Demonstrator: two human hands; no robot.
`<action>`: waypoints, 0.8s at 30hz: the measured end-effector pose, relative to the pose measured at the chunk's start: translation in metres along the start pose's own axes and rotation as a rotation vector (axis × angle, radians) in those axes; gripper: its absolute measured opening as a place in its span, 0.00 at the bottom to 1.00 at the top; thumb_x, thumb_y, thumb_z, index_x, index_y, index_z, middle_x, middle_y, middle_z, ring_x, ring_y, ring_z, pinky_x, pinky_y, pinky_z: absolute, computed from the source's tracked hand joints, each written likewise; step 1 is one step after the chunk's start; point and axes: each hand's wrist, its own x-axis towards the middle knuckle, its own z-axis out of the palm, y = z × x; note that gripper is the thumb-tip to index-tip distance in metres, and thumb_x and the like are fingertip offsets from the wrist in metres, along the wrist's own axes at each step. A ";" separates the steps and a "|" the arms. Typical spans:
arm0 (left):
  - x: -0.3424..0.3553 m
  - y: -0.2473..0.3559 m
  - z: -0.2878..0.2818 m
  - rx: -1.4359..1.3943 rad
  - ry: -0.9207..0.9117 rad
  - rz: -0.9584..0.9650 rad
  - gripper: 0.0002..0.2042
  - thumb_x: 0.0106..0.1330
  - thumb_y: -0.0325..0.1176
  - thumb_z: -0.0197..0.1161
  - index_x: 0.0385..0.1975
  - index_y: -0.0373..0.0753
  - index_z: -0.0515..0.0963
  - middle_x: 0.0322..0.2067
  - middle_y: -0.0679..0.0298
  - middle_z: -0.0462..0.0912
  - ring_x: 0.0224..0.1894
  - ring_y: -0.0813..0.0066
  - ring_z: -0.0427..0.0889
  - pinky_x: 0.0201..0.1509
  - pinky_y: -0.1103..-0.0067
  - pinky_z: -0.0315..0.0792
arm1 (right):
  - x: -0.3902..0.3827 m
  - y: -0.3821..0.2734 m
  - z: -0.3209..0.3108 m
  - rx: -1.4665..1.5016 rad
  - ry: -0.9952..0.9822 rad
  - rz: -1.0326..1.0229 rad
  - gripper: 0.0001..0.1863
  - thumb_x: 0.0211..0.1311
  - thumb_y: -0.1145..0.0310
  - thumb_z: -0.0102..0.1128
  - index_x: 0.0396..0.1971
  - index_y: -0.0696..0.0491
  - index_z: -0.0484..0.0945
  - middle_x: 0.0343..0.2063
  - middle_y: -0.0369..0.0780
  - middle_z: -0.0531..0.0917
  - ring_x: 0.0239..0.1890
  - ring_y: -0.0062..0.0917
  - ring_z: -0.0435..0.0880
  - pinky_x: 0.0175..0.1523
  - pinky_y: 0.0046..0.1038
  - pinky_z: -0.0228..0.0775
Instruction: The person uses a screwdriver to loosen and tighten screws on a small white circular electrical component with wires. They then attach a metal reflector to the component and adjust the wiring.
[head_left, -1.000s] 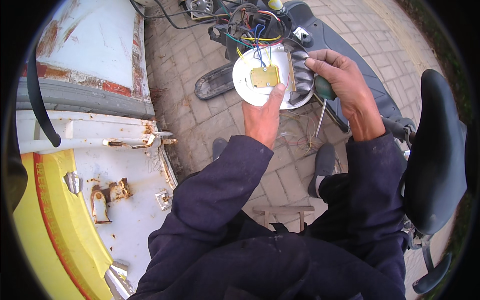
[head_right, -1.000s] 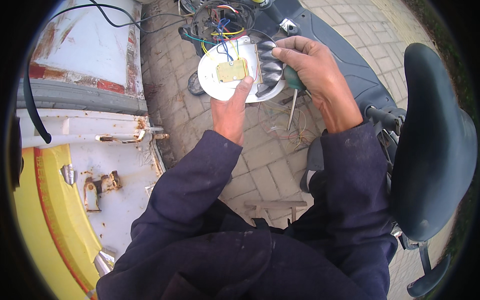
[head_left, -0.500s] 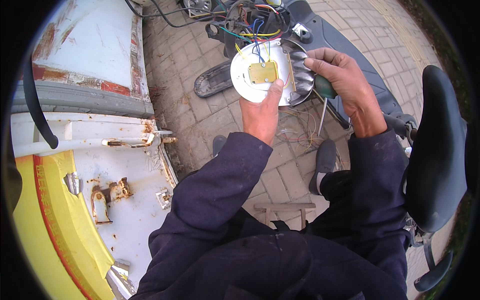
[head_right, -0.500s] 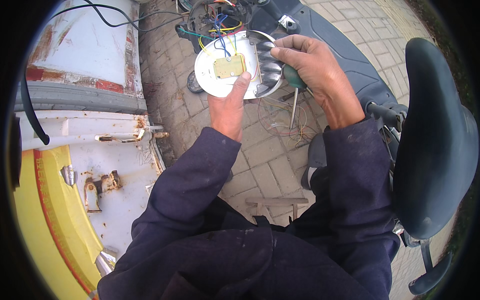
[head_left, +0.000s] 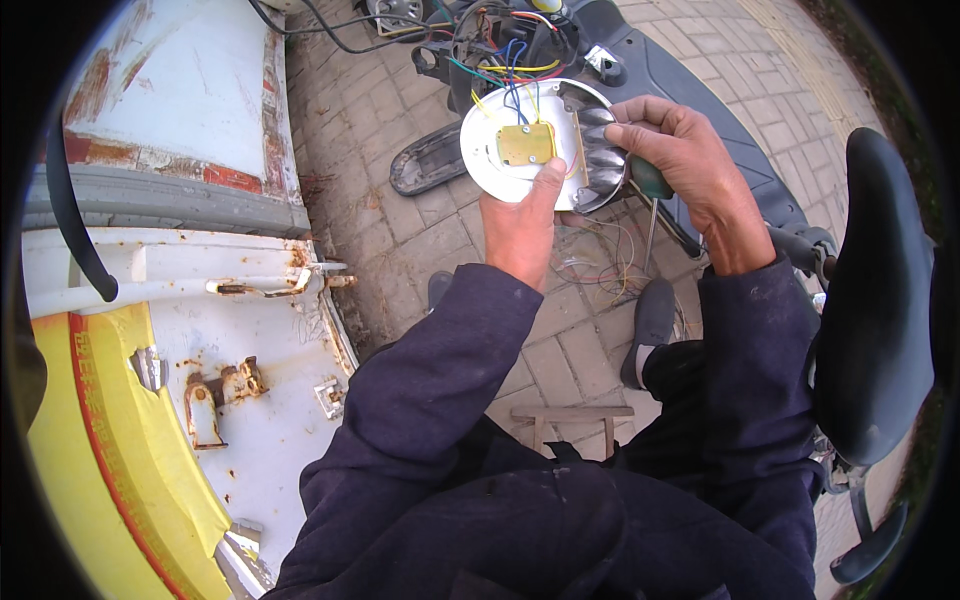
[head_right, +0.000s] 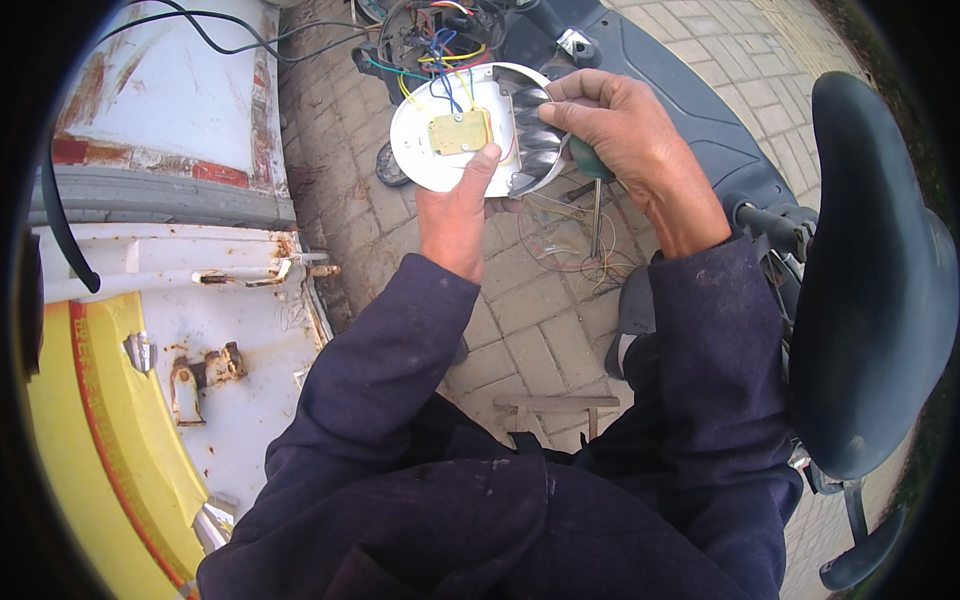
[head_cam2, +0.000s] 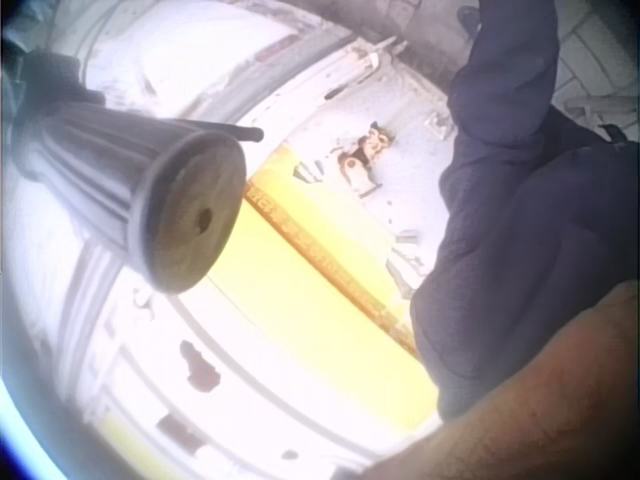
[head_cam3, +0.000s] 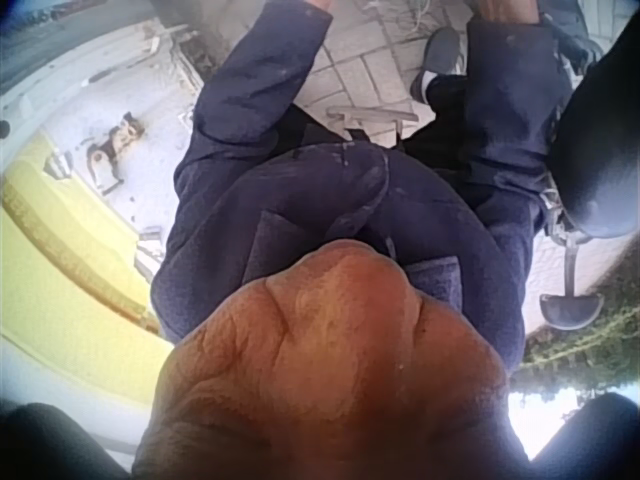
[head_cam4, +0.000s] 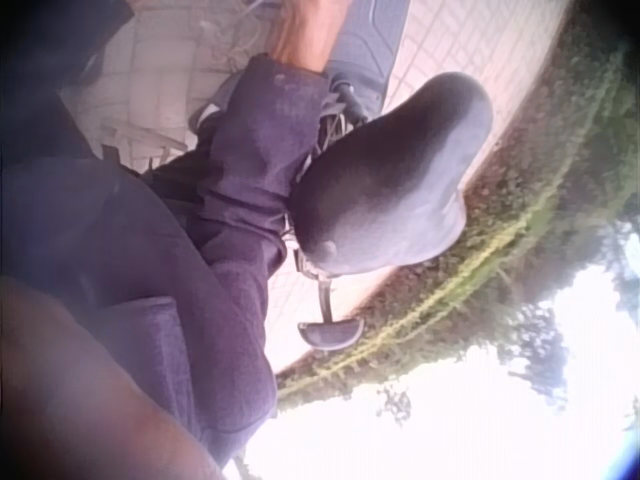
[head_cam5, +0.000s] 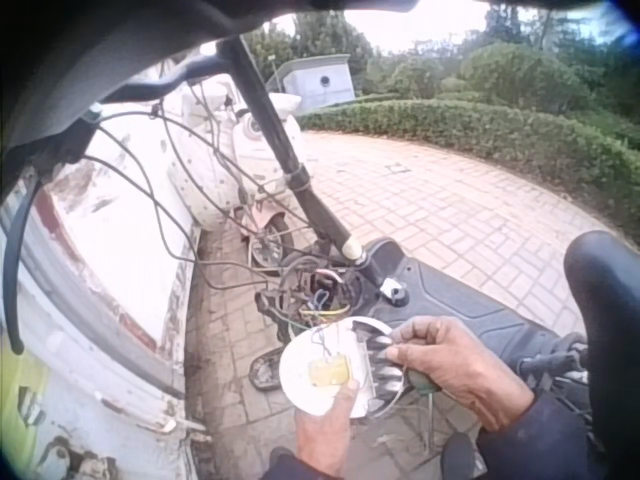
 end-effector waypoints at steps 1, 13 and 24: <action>0.001 0.001 -0.001 -0.015 -0.014 -0.009 0.22 0.69 0.35 0.64 0.59 0.35 0.70 0.48 0.59 0.81 0.41 0.72 0.85 0.28 0.77 0.81 | 0.000 0.000 0.000 -0.006 0.005 -0.011 0.13 0.60 0.70 0.68 0.42 0.61 0.83 0.30 0.36 0.84 0.26 0.15 0.78 0.32 0.18 0.72; 0.000 0.001 0.000 0.019 -0.019 0.020 0.22 0.70 0.35 0.62 0.60 0.33 0.69 0.50 0.56 0.80 0.42 0.69 0.85 0.29 0.75 0.84 | -0.001 -0.002 0.002 0.024 0.024 0.086 0.15 0.58 0.70 0.71 0.42 0.62 0.83 0.31 0.37 0.85 0.27 0.16 0.80 0.33 0.18 0.74; -0.001 0.003 0.000 -0.008 -0.028 -0.006 0.23 0.70 0.37 0.63 0.60 0.32 0.69 0.50 0.54 0.80 0.42 0.69 0.85 0.28 0.76 0.83 | -0.001 -0.001 0.004 0.021 0.032 0.024 0.13 0.58 0.70 0.70 0.41 0.61 0.83 0.29 0.35 0.84 0.26 0.14 0.79 0.32 0.17 0.71</action>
